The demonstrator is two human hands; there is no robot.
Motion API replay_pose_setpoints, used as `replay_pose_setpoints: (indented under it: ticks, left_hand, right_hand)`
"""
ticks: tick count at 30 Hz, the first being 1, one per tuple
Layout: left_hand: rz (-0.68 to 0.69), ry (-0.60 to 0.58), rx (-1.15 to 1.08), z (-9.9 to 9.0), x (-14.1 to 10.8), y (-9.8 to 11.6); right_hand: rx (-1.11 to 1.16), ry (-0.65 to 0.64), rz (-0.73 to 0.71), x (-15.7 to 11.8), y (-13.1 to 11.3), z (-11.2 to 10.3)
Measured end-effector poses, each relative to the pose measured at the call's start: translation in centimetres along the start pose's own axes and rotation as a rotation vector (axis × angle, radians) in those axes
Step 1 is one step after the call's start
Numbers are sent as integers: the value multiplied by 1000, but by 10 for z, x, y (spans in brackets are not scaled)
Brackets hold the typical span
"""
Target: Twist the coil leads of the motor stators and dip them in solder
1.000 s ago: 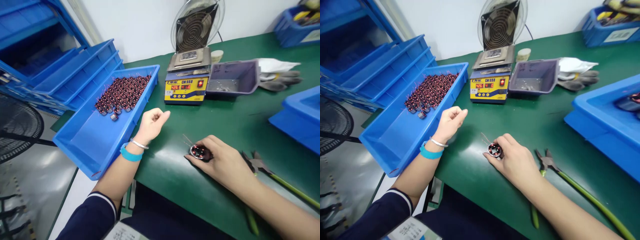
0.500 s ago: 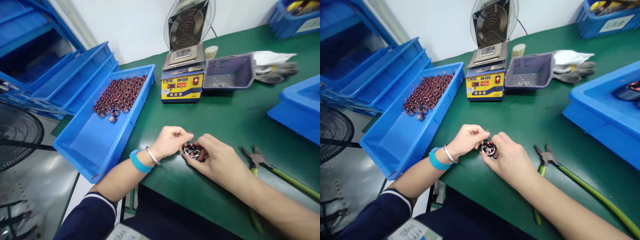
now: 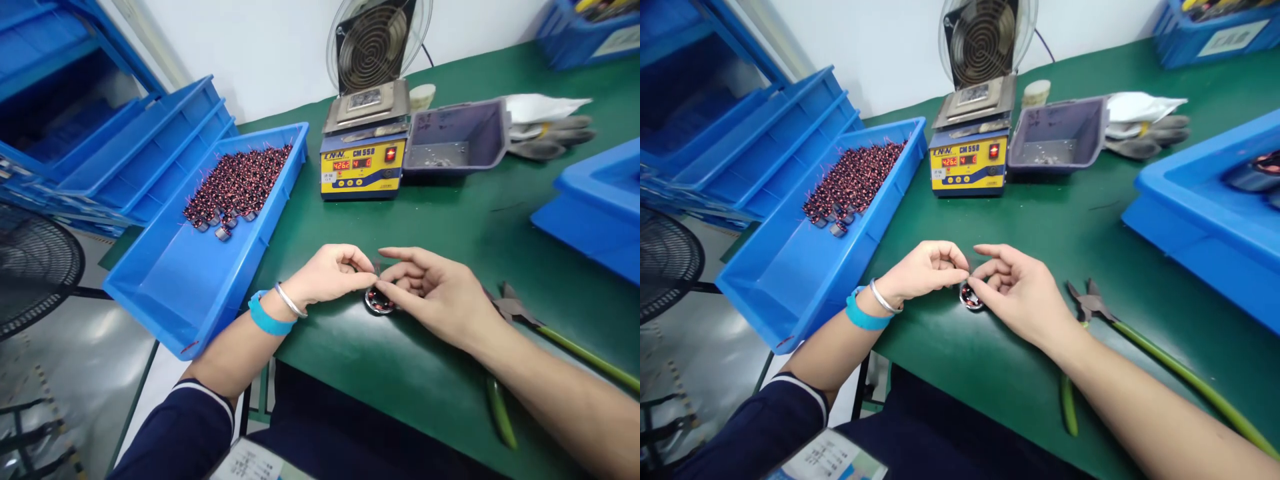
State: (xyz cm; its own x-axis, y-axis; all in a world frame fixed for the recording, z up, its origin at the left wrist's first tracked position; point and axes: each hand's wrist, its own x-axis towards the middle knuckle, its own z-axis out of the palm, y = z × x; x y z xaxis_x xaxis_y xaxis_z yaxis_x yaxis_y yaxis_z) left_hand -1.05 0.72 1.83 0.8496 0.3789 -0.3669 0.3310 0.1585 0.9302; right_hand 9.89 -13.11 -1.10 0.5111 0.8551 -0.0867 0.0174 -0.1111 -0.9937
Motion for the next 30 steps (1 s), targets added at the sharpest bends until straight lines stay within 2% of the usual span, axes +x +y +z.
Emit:
replay_pose_setpoints:
  ticks: [3,6,10,13,15,18,21,24,27,30]
  left_hand:
    - [6,-18,-38,4,2,-3]
    - [-34,-23,-69,7,5,-5]
    - [-100,-43,-82,10,8,-7]
    - [-97,-40,-98,10,10,-8]
    - [-88,-46,-110,10,11,-9]
    - [-69,-75,-119,9,11,-10]
    - [-63,-113,-112,9,11,-11]
    - [-88,-127,-105,9,11,-11]
    - [-102,-99,-110,10,11,-10]
    - [-94,-67,-117,11,11,-11]
  right_hand:
    - [99,-7,19,3,3,2]
    - [88,47,-39,1,5,1]
    - [-183,172,-276,-5,5,-1]
    - [-436,206,-476,-7,4,-3]
    - [-527,219,-543,-6,4,-4]
    - [-511,218,-500,-5,4,-4]
    - [-396,134,-384,-4,2,-3]
    - [-343,83,-399,-7,-1,-3]
    - [-386,132,-465,-10,-1,-5]
    - [-438,200,-423,-8,3,-7]
